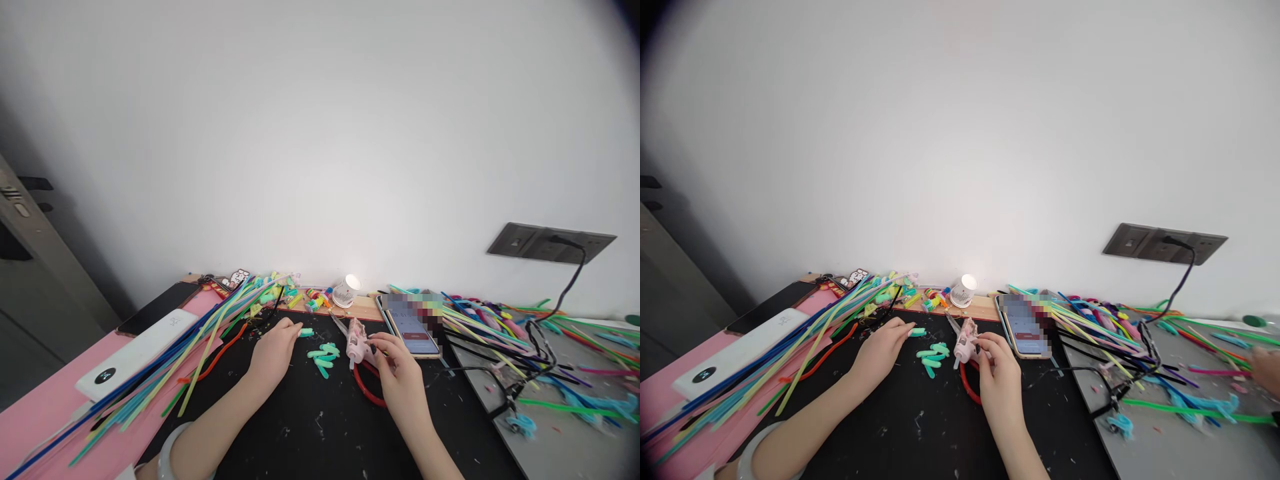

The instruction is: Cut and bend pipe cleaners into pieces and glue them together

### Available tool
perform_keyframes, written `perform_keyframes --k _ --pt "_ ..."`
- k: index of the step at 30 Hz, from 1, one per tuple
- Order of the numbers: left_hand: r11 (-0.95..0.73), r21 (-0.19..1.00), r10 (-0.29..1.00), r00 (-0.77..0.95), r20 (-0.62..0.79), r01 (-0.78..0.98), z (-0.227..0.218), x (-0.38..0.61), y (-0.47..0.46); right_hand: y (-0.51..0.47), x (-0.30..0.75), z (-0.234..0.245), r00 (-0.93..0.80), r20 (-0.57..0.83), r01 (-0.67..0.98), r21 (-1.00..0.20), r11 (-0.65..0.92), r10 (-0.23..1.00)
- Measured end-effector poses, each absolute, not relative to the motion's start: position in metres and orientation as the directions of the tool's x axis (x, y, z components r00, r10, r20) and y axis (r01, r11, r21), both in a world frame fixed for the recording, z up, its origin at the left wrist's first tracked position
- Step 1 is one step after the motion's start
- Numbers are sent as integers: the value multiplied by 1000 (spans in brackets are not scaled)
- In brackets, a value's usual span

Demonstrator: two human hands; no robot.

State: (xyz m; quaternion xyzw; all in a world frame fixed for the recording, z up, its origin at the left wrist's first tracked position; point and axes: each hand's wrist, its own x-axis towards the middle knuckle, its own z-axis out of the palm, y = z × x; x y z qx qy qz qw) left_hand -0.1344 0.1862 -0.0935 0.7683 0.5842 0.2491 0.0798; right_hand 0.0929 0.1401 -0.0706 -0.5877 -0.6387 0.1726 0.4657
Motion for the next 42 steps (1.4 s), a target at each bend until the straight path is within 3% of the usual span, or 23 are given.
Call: perform_keyframes --k 6,10,17,23,33,42 --pt "-266 377 937 146 319 887 -94 -132 184 143 96 -75 98 442 691 -675 259 891" --pt "-304 441 911 122 394 845 -84 -129 180 144 99 -77 100 457 768 -600 224 884" --pt "-534 491 845 417 335 688 -79 -124 174 141 95 -77 182 332 900 -436 -20 926" --pt "-527 475 850 440 290 705 -82 -123 174 140 95 -82 173 265 938 -338 -76 949" --pt "-608 472 792 529 305 639 -83 -115 174 140 93 -81 161 285 925 -377 -44 945" --pt "-577 514 813 506 288 635 -83 -114 174 138 89 -73 134 311 832 -552 64 941"
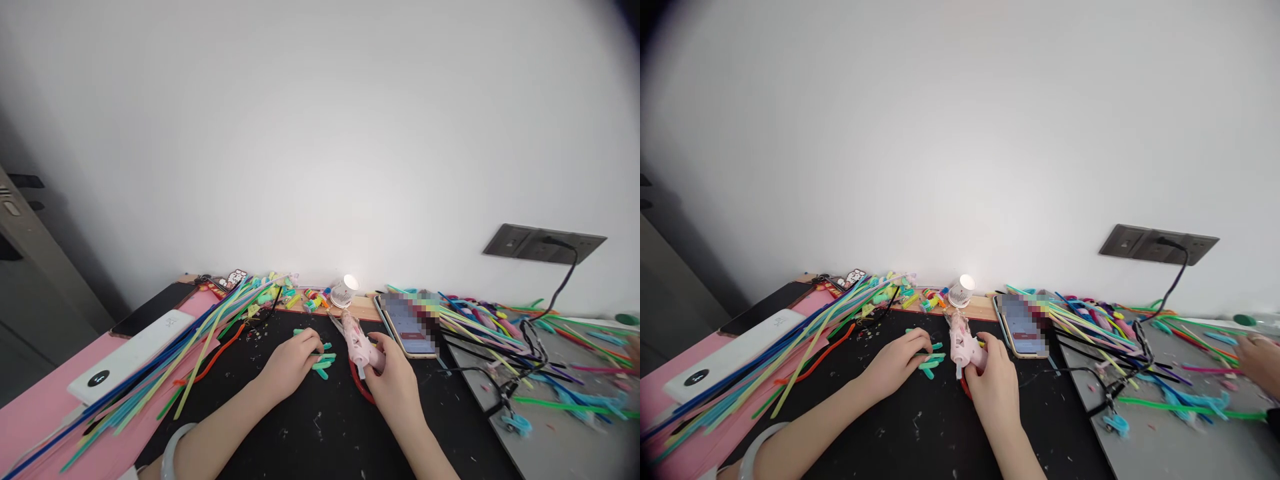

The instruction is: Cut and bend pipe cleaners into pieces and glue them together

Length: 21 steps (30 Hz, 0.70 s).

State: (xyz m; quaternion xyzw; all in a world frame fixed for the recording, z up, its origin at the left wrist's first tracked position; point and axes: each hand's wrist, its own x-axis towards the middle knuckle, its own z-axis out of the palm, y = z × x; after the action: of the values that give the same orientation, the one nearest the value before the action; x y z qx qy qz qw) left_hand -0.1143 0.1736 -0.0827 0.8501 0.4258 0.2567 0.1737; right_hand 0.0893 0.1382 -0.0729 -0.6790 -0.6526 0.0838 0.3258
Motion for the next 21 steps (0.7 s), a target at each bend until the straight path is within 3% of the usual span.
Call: perform_keyframes --k 6,15,19,21 --pt "-516 615 856 388 342 596 -82 -113 175 133 87 -64 89 337 829 -547 117 937" --pt "-481 756 871 150 467 443 -77 -115 172 132 84 -65 199 253 694 -719 46 947" --pt "-498 781 867 209 452 378 -76 -115 170 135 83 -67 185 228 617 -784 67 956" --pt "-507 791 857 297 421 343 -75 -112 168 137 83 -68 176 285 597 -792 128 942"
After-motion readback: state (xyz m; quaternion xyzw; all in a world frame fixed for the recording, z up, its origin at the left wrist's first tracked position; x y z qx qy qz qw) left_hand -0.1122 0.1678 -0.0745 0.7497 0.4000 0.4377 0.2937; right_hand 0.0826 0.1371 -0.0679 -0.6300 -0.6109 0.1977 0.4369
